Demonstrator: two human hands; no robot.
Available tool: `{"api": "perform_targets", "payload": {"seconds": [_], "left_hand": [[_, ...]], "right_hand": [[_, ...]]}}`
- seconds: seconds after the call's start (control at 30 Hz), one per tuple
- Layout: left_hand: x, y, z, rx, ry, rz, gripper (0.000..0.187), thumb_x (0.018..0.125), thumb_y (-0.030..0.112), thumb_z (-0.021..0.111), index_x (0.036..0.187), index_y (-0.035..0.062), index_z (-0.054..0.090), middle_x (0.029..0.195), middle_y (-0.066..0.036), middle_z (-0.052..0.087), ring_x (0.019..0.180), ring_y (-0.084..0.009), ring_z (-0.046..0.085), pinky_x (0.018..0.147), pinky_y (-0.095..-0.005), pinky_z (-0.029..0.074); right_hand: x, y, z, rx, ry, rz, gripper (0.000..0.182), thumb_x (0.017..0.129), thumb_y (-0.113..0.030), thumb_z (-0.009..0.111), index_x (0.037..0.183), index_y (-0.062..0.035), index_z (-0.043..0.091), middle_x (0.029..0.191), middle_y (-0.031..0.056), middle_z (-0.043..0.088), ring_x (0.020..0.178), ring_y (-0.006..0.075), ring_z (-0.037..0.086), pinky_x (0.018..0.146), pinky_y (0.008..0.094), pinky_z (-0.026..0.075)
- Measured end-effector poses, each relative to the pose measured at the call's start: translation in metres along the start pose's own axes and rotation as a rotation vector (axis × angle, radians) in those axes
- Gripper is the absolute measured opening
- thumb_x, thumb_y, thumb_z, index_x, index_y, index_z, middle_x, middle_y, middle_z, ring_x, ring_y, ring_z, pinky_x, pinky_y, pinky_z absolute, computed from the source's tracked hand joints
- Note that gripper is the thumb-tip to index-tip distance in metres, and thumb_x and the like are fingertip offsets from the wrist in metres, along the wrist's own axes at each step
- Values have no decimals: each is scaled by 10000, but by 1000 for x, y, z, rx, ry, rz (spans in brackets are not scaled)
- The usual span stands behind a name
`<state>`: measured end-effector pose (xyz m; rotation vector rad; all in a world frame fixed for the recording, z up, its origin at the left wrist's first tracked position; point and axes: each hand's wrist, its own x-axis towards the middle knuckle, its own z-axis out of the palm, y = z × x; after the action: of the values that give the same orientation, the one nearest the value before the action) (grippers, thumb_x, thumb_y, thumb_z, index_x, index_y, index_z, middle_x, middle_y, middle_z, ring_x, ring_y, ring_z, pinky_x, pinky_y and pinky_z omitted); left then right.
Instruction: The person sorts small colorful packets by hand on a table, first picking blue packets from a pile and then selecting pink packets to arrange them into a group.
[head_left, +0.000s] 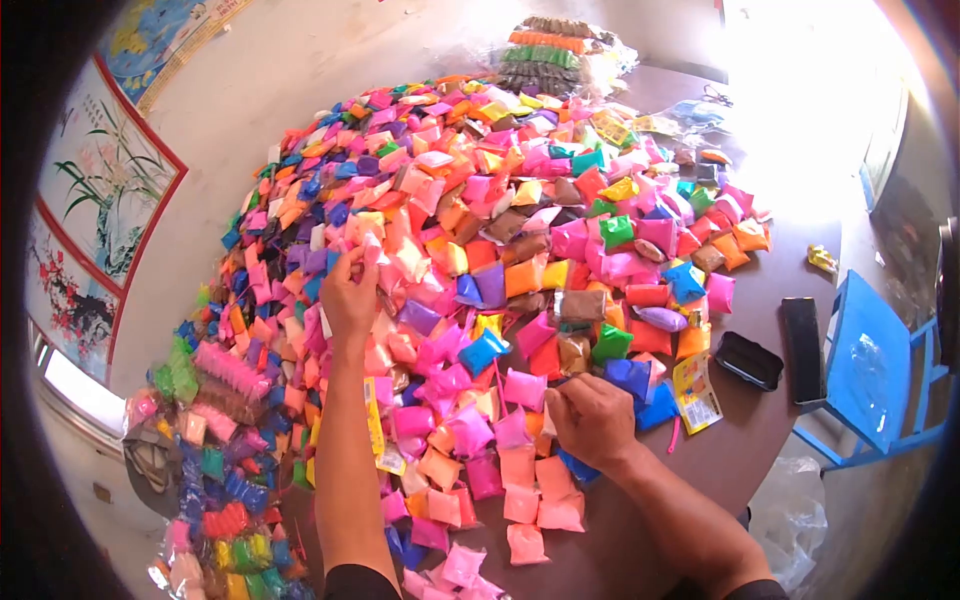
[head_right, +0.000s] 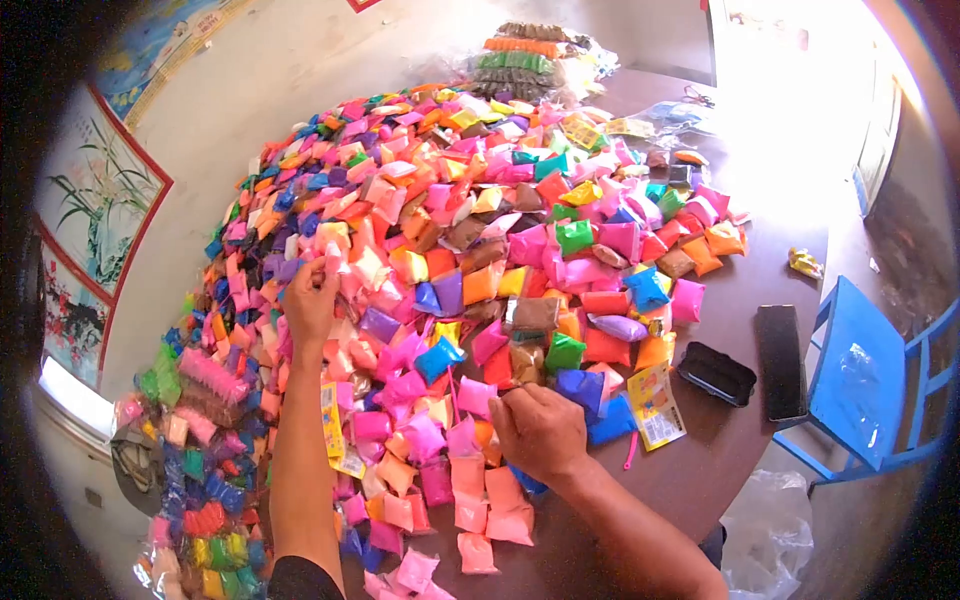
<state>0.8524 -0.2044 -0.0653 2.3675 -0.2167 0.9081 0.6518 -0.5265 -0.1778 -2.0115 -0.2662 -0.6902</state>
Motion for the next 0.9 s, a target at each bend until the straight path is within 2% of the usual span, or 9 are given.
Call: {"api": "perform_targets", "payload": {"seconds": [0.07, 0.1, 0.23, 0.33, 0.4, 0.57, 0.67, 0.77, 0.9], "left_hand": [[-4, -10, -18, -177, -38, -77, 303, 977, 117, 757, 1238, -35, 729, 989, -81, 793, 850, -171, 739, 753, -313, 583], [-7, -6, -28, -253, -68, -125, 324, 976, 106, 758, 1270, -27, 718, 1021, -55, 779, 856, -122, 717, 697, -267, 569], [-36, 34, -69, -505, -240, -395, 356, 991, 95, 742, 1337, 25, 691, 1020, -25, 749, 837, -62, 678, 590, -220, 521], [-87, 71, -91, -639, -324, -455, 367, 1000, 99, 735, 1357, 39, 678, 1042, -15, 744, 838, -72, 686, 597, -224, 530], [-131, 102, -113, -614, -420, -452, 379, 1000, 79, 722, 1376, 59, 675, 1058, -9, 745, 869, -79, 696, 664, -235, 545], [-248, 135, -202, -440, -653, -548, 361, 957, 6, 741, 1315, 17, 698, 1108, -50, 760, 899, -91, 700, 733, -265, 573], [-321, 133, -250, -537, -569, -725, 343, 968, 0, 730, 1310, 6, 696, 1086, -49, 759, 910, -102, 708, 753, -272, 585], [-383, 134, -273, -601, -523, -790, 326, 982, -5, 717, 1307, 7, 703, 1073, -46, 756, 921, -107, 711, 777, -274, 593], [-418, 146, -282, -657, -494, -852, 333, 980, -2, 710, 1312, 21, 720, 1122, -54, 747, 930, -121, 714, 789, -283, 598]], "right_hand": [[0, -1, -1, -5, -1, -1, 180, 949, -203, 768, 832, -100, 678, 747, 101, 643, 674, 331, 683, 585, 462, 541], [-1, 1, -1, -6, -12, 2, 176, 956, -214, 763, 849, -97, 686, 758, 106, 649, 684, 336, 686, 594, 466, 540], [0, -1, -4, -10, -27, -17, 199, 964, -215, 751, 838, -90, 661, 763, 129, 648, 691, 361, 679, 598, 483, 531], [0, 6, 3, -9, 75, -107, 222, 966, -212, 746, 820, -87, 634, 750, 148, 631, 690, 385, 668, 601, 496, 527], [-3, 14, 8, -37, 78, -136, 242, 973, -215, 740, 816, -79, 616, 753, 173, 624, 699, 405, 666, 601, 504, 519], [-5, 11, 6, -23, 2, -64, 301, 993, -243, 721, 804, -34, 613, 775, 210, 651, 719, 436, 675, 613, 516, 512], [7, 0, -1, -99, -106, 9, 296, 993, -267, 701, 834, -21, 656, 791, 221, 676, 738, 448, 687, 630, 521, 525], [15, -10, -7, -185, -275, 49, 263, 975, -288, 690, 913, -35, 725, 854, 212, 726, 793, 437, 719, 666, 509, 550], [-10, -58, -22, -68, -230, -54, 219, 990, -253, 682, 1007, -50, 761, 929, 167, 767, 864, 393, 751, 740, 484, 583]]}}
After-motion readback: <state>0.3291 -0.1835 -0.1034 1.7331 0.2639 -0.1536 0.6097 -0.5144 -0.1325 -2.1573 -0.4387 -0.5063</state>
